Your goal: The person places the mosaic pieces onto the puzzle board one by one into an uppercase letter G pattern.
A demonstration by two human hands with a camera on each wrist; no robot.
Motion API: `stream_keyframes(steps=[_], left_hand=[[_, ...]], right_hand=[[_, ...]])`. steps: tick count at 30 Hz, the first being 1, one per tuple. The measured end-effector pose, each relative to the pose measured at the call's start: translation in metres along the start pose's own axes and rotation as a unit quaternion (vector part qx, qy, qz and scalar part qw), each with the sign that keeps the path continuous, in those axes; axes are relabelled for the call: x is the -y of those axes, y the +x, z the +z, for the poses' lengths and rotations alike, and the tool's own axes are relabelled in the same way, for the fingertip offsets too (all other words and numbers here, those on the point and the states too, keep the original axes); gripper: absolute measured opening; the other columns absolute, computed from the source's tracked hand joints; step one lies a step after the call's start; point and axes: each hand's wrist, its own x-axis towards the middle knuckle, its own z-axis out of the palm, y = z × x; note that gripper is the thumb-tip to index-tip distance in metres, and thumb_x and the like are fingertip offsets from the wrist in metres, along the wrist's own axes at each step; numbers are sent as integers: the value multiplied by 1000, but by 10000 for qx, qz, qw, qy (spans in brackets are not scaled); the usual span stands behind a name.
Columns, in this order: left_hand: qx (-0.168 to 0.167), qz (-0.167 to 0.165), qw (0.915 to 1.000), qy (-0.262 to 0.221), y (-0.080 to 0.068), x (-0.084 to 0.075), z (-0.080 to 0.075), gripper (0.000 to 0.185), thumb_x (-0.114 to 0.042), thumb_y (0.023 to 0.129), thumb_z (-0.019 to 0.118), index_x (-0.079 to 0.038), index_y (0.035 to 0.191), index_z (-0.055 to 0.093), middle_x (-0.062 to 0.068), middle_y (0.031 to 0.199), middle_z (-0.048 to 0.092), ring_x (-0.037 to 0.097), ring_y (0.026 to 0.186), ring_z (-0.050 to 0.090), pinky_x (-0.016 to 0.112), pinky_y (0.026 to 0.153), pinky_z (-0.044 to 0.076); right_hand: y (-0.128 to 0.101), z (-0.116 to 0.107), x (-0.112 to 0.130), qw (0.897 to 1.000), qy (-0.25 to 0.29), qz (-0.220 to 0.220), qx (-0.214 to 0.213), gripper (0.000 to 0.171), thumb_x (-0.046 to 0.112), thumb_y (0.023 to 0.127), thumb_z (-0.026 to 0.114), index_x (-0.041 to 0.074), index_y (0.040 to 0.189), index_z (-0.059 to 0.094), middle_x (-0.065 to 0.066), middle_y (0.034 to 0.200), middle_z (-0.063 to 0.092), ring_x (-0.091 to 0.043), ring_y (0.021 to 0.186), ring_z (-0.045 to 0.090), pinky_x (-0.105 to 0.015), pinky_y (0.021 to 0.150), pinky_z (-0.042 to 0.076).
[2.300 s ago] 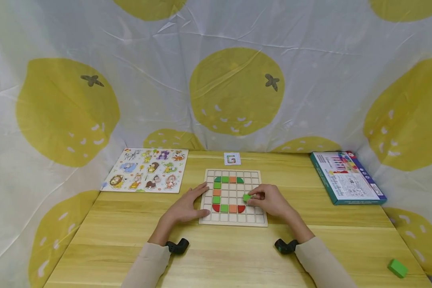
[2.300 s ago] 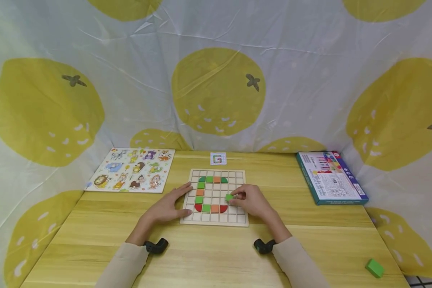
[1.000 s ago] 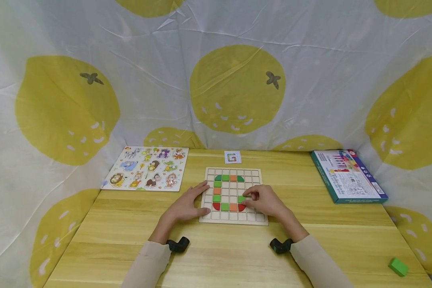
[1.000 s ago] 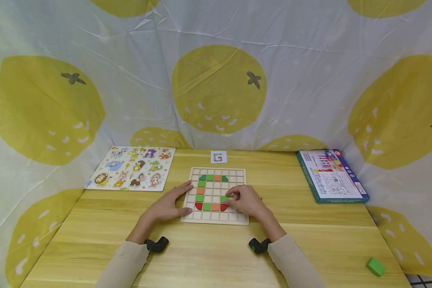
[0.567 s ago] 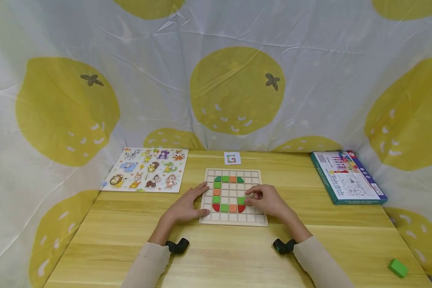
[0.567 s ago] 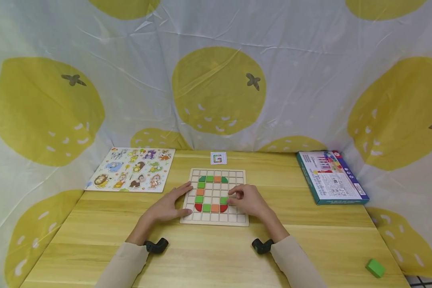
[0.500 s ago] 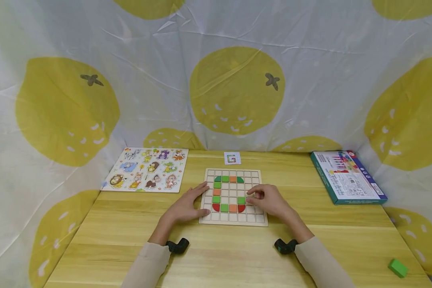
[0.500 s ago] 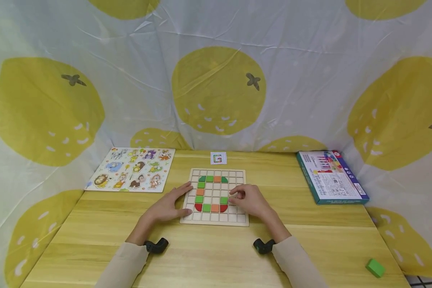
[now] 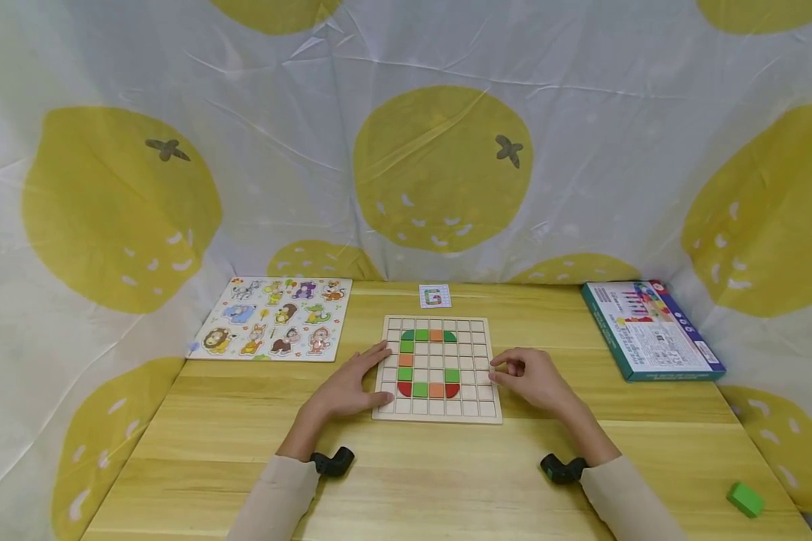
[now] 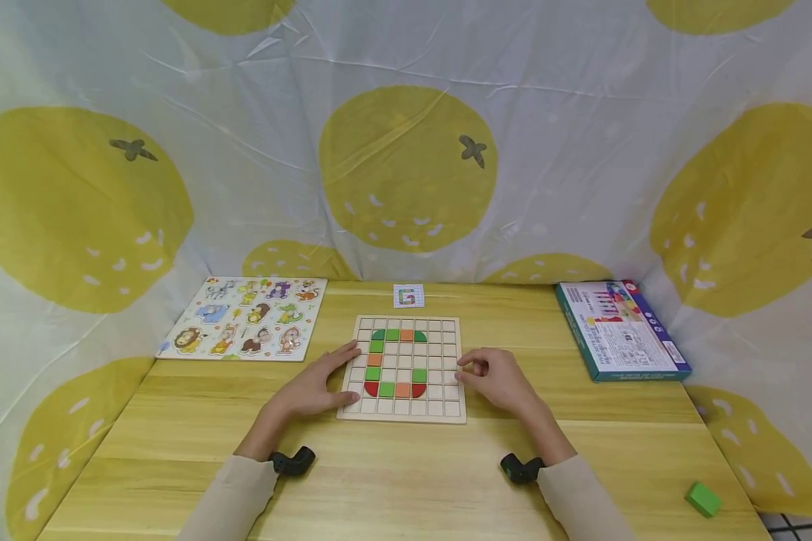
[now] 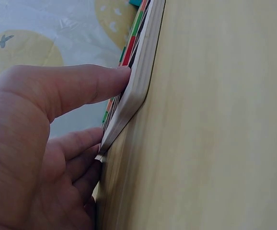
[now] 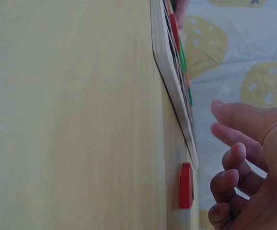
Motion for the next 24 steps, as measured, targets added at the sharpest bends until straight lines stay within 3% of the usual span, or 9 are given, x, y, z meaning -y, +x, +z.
stream_keyframes(steps=[17,24], left_hand=[[-5,46,10000,20,0,0,-1,86,-42,88,75,-19,162,37,-4,173,22,36,159,18,57,129,17],[-18,-3,10000,-32,-1,-2,-1,86,-40,88,76,-19,162,37,-5,172,22,40,159,16,59,128,18]], right_hand=[[-17,-21,-21,9994,-289,67,-193,19,21,91,80,11,107,79,0,73,58,-11,64,49,-22,56,41],[-23,-25,-32,9981,-476,333,-224,25,25,88,83,12,107,76,0,77,55,-12,64,47,-23,57,38]])
